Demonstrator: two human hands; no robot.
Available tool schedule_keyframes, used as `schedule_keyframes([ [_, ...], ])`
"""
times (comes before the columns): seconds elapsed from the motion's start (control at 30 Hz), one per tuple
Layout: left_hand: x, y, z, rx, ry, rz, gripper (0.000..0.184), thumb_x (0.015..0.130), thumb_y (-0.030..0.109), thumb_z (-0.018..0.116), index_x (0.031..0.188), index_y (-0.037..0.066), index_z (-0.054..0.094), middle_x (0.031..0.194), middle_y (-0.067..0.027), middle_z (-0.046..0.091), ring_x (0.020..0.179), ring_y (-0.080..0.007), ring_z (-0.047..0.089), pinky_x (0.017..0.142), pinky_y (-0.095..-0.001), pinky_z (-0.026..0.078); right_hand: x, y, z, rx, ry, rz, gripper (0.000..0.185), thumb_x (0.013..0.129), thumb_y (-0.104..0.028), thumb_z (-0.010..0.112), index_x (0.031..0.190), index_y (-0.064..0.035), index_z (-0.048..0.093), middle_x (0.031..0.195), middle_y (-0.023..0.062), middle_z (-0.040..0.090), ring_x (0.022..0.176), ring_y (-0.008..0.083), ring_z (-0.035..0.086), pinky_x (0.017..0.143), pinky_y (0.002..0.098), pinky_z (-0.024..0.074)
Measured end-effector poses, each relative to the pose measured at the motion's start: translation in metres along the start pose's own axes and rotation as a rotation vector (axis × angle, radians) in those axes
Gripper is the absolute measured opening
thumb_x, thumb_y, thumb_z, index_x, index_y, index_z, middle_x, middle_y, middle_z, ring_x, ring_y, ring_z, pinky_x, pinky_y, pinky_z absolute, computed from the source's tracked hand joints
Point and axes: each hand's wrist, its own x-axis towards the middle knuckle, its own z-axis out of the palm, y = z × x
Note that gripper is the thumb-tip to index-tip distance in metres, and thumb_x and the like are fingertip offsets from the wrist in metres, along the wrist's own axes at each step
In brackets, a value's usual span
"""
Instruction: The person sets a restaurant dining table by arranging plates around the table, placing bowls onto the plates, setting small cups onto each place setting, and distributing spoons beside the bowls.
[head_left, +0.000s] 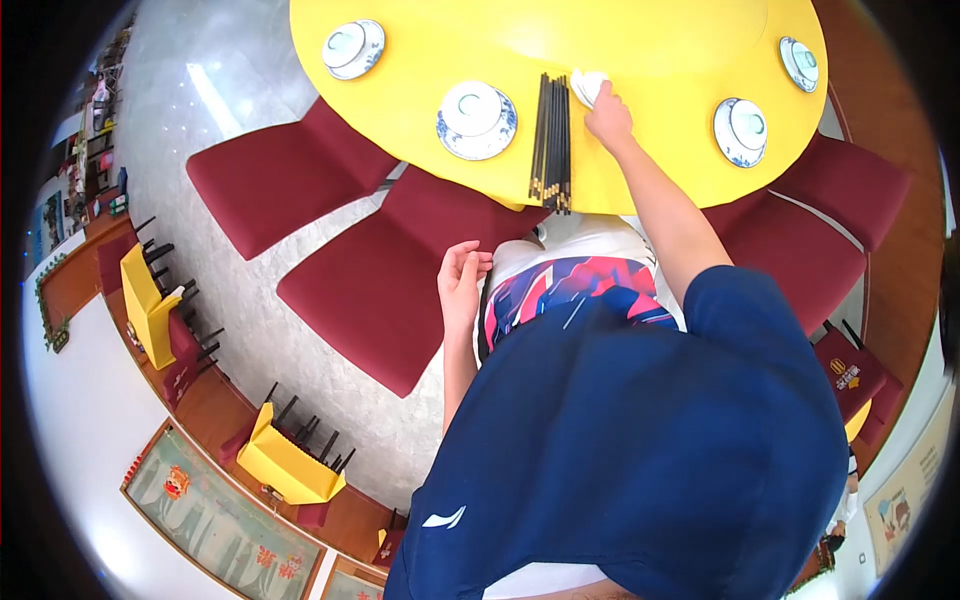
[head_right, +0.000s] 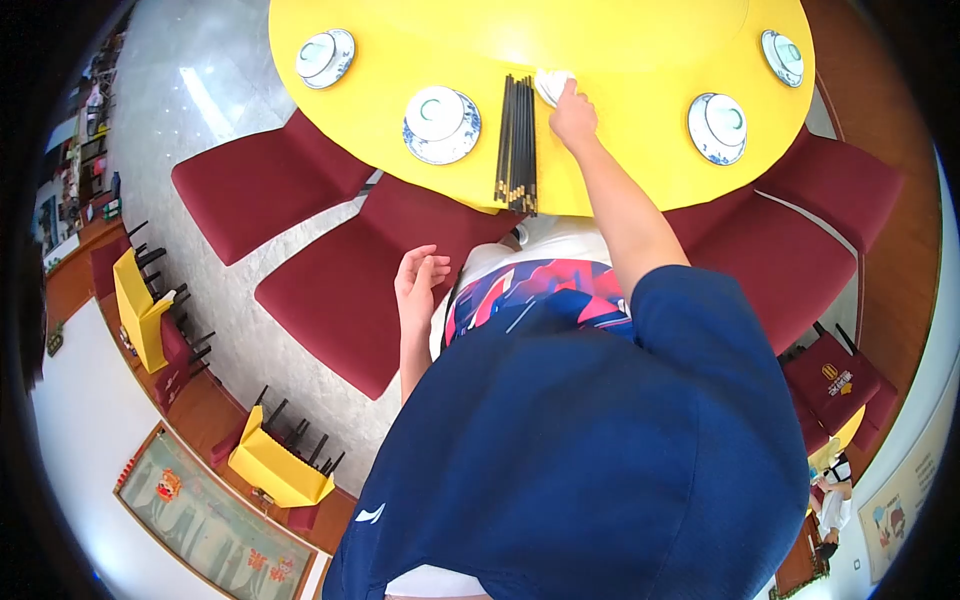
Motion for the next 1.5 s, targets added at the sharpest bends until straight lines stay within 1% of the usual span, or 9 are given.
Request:
schedule_keyframes([
  [0.33,0.03,0.021,-0.01,0.1,-0.167,-0.002,0.019,0.096,0.009,0.05,0.111,0.001,0.058,0.091,-0.0057,0.066,0.08,-0.0089,0.058,0.073,-0.0232,0.047,-0.006,-0.002,-0.002,0.162,-0.056,0.176,0.053,0.076,-0.011,0.058,0.122,0.0011,0.033,0.098,0.0296,0.063,0.093,0.0434,0.063,0.081,0.0482,0.0516],
  [0.63,0.054,0.042,0.056,0.154,-0.295,0.074,0.019,0.095,0.008,0.052,0.111,-0.001,0.057,0.092,-0.0076,0.065,0.081,-0.0111,0.059,0.072,-0.0245,0.047,-0.004,0.028,0.001,0.233,-0.155,0.006,0.054,0.08,-0.016,0.06,0.123,0.0018,0.034,0.102,0.0305,0.062,0.098,0.045,0.061,0.085,0.0488,0.0504],
  [0.73,0.069,0.044,0.084,0.153,-0.296,0.1,0.021,0.093,0.01,0.056,0.112,-0.001,0.057,0.093,-0.0072,0.065,0.082,-0.0114,0.059,0.072,-0.0248,0.047,-0.018,0.039,0.002,0.469,-0.114,-0.068,0.053,0.08,-0.014,0.06,0.123,0.0035,0.035,0.102,0.0304,0.062,0.097,0.0453,0.061,0.084,0.0479,0.0505],
  [0.8,0.087,0.043,0.106,0.155,-0.269,0.151,0.04,0.093,0.014,0.059,0.128,0.002,0.045,0.115,-0.013,0.058,0.1,-0.0162,0.059,0.081,-0.0295,0.051,-0.039,0.038,-0.005,0.646,-0.071,-0.183,0.051,0.08,-0.013,0.06,0.123,0.0038,0.037,0.102,0.0306,0.062,0.096,0.0447,0.062,0.083,0.0474,0.0505],
  [0.93,0.099,0.076,0.175,-0.037,-0.188,0.172,0.07,0.091,0.012,0.062,0.146,0.011,0.018,0.136,-0.0205,0.039,0.114,-0.0251,0.052,0.091,-0.0392,0.051,-0.115,0.006,-0.081,0.695,-0.166,-0.146,0.057,0.079,-0.013,0.064,0.128,0.0003,0.037,0.105,0.0301,0.06,0.095,0.047,0.06,0.082,0.0498,0.0496],
  [1.0,0.106,0.081,0.207,-0.096,-0.256,0.268,0.068,0.092,0.007,0.059,0.146,0.011,0.019,0.13,-0.0206,0.046,0.112,-0.0269,0.055,0.089,-0.0408,0.052,-0.142,-0.005,-0.126,0.644,-0.203,-0.21,0.055,0.079,-0.01,0.062,0.127,0.0022,0.037,0.104,0.0309,0.06,0.092,0.0475,0.06,0.078,0.0509,0.0498],
  [1.1,0.095,0.095,0.25,-0.383,-0.278,0.185,0.047,0.089,0.001,0.062,0.129,0.005,0.038,0.113,-0.0162,0.057,0.094,-0.023,0.063,0.082,-0.0343,0.054,-0.155,0.002,-0.145,0.503,0.007,-0.273,0.049,0.079,-0.004,0.058,0.123,0.0071,0.039,0.095,0.0268,0.061,0.08,0.0422,0.065,0.066,0.048,0.0533],
  [1.2,0.085,0.095,0.276,-0.449,-0.238,0.081,0.042,0.087,0.002,0.064,0.123,0.006,0.043,0.108,-0.0137,0.059,0.094,-0.0212,0.063,0.077,-0.033,0.054,-0.155,0.025,-0.168,0.252,0.017,-0.267,0.053,0.08,-0.005,0.057,0.128,0.0074,0.039,0.091,0.0236,0.061,0.073,0.0369,0.066,0.059,0.0451,0.0545],
  [1.5,0.048,0.087,0.299,-0.222,-0.204,0.172,0.054,0.083,0.001,0.067,0.127,0.005,0.037,0.104,-0.0135,0.058,0.095,-0.0203,0.062,0.079,-0.0317,0.053,-0.173,0.046,-0.188,0.119,-0.078,-0.251,0.055,0.083,-0.012,0.057,0.13,0.0097,0.038,0.088,0.0235,0.058,0.064,0.0353,0.066,0.052,0.0424,0.0545],
])
